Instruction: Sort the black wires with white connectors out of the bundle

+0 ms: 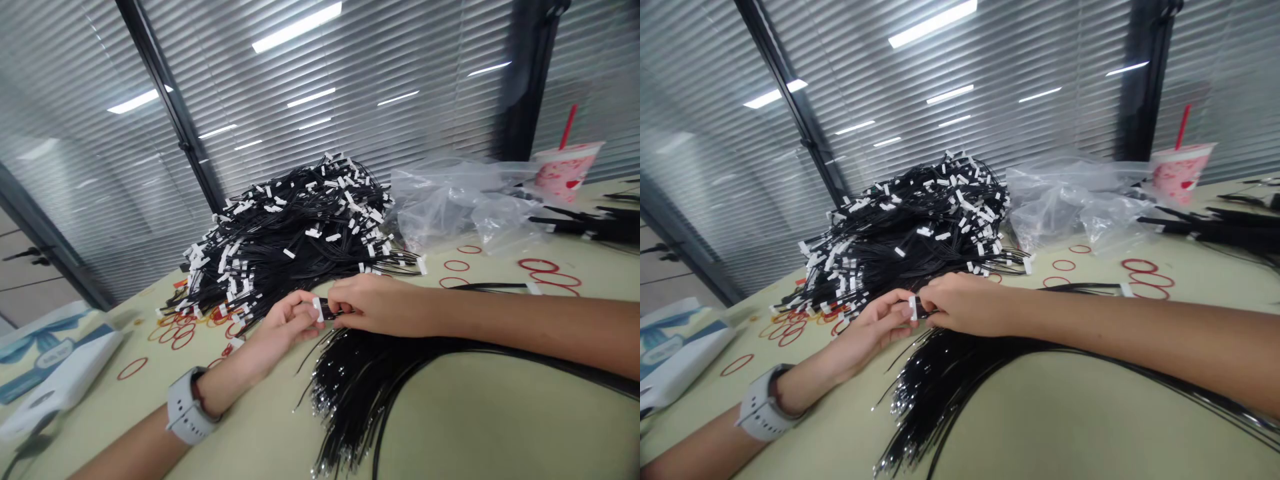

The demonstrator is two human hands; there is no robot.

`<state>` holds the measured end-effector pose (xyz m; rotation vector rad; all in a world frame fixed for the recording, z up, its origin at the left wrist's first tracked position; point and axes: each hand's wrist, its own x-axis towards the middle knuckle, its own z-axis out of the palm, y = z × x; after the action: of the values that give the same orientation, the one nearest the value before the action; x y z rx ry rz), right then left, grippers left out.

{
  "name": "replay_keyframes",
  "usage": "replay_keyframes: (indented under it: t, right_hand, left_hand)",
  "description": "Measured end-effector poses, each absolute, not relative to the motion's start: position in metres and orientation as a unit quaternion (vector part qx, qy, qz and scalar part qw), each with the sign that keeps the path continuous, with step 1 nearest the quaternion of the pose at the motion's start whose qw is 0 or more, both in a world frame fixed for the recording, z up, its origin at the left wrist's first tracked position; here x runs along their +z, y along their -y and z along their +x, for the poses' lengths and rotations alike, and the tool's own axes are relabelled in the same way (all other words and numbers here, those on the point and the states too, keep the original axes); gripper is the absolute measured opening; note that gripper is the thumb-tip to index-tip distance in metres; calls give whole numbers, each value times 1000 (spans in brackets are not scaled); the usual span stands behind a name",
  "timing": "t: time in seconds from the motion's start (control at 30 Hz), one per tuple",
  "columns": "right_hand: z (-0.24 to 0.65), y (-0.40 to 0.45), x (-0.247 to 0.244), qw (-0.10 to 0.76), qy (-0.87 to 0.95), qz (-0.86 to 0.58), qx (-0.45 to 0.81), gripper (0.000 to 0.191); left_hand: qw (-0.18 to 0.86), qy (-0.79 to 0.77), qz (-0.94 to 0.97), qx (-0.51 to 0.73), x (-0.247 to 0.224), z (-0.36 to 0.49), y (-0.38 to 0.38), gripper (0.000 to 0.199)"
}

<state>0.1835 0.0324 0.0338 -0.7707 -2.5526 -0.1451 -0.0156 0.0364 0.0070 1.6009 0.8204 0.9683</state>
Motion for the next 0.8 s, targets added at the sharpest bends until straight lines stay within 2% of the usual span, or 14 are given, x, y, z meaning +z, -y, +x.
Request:
replay_keyframes:
  t: [0.2, 0.43, 0.5, 0.7, 0.8]
  right_hand:
    - [182, -29, 32, 231, 937, -261, -38, 9]
    - [193, -10, 67, 248, 901, -355, 1, 19]
    - [192, 3, 68, 225, 911, -344, -15, 18]
    - [179, 16, 50, 53, 968, -245, 20, 12]
    - [182, 1, 48, 71, 968, -239, -40, 13]
  left_hand:
    - [528, -322, 679, 396, 7, -13, -36, 15]
    - [502, -344, 669, 427, 7, -14, -38, 13]
    - [490, -345, 669, 440, 9, -14, -37, 12]
    - [493, -343, 652, 463, 11, -14, -34, 12]
    - [515, -342, 630, 470, 10, -15, -36, 15]
